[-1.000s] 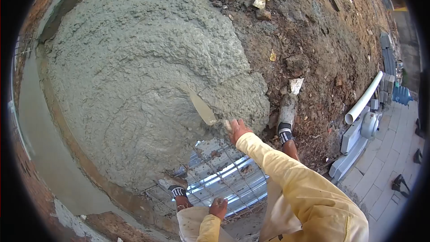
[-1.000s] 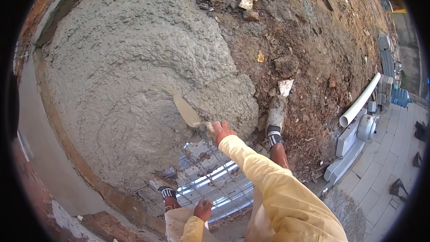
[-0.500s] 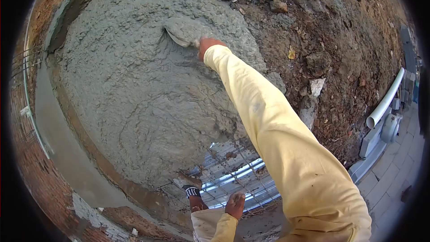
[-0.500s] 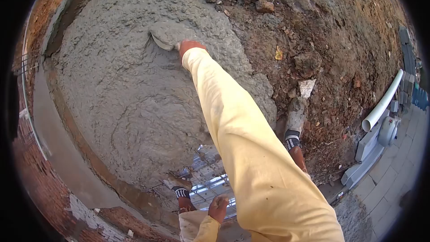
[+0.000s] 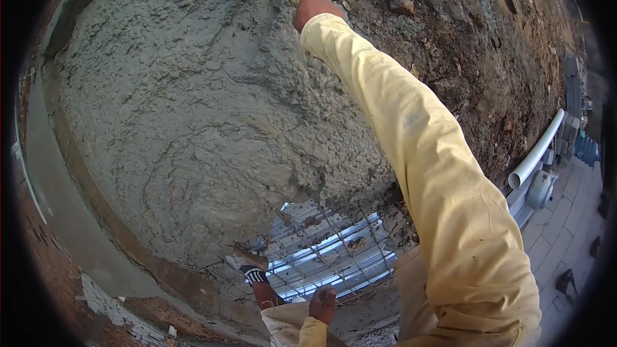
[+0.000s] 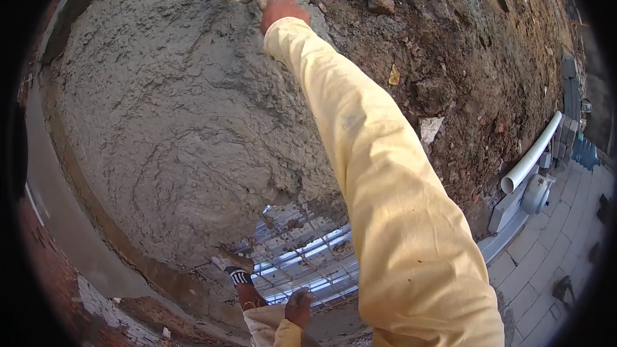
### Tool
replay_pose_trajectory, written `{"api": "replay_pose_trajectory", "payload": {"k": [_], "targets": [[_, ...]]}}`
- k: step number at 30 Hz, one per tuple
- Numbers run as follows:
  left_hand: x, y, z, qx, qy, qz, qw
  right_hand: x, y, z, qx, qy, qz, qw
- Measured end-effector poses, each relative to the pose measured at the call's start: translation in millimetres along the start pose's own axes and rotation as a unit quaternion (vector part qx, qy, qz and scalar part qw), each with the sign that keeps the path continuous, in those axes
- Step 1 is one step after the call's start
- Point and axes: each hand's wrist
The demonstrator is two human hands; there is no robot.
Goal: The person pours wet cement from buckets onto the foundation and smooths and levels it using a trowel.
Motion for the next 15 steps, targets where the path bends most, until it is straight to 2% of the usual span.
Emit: {"api": "replay_pose_trajectory", "payload": {"k": [2, 4, 5, 6, 8, 11, 15], "targets": [[-2, 16, 6, 0.007, -0.011, -0.012, 1.0, -19, -20, 24, -0.004, -0.093, -0.075, 0.993], [2, 16, 10, -0.006, -0.011, -0.023, 1.0, -25, -58, 28, -0.079, -0.051, -0.194, 0.976], [10, -19, 0, -0.051, 0.005, -0.072, 0.996, -29, -77, 29, -0.118, -0.031, -0.252, 0.96], [12, -16, 3, -0.031, 0.006, -0.061, 0.998, -32, -91, 27, -0.155, -0.012, -0.307, 0.939], [19, -4, 7, 0.004, 0.008, -0.043, 0.999, -19, -119, -1, -0.214, 0.067, -0.331, 0.917], [27, -2, 5, -0.02, 0.022, 0.001, 1.0, 1, -161, -53, -0.225, 0.192, -0.351, 0.888], [37, -11, 0, 0.038, 0.028, 0.002, 0.999, 10, -199, -117, -0.259, 0.278, -0.343, 0.859]]}}
Point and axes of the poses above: each hand's wrist, its own z-axis towards the middle knuckle, its own x-axis out of the palm, y = z × x, and after that the axes turned 8 degrees about y, right-handed
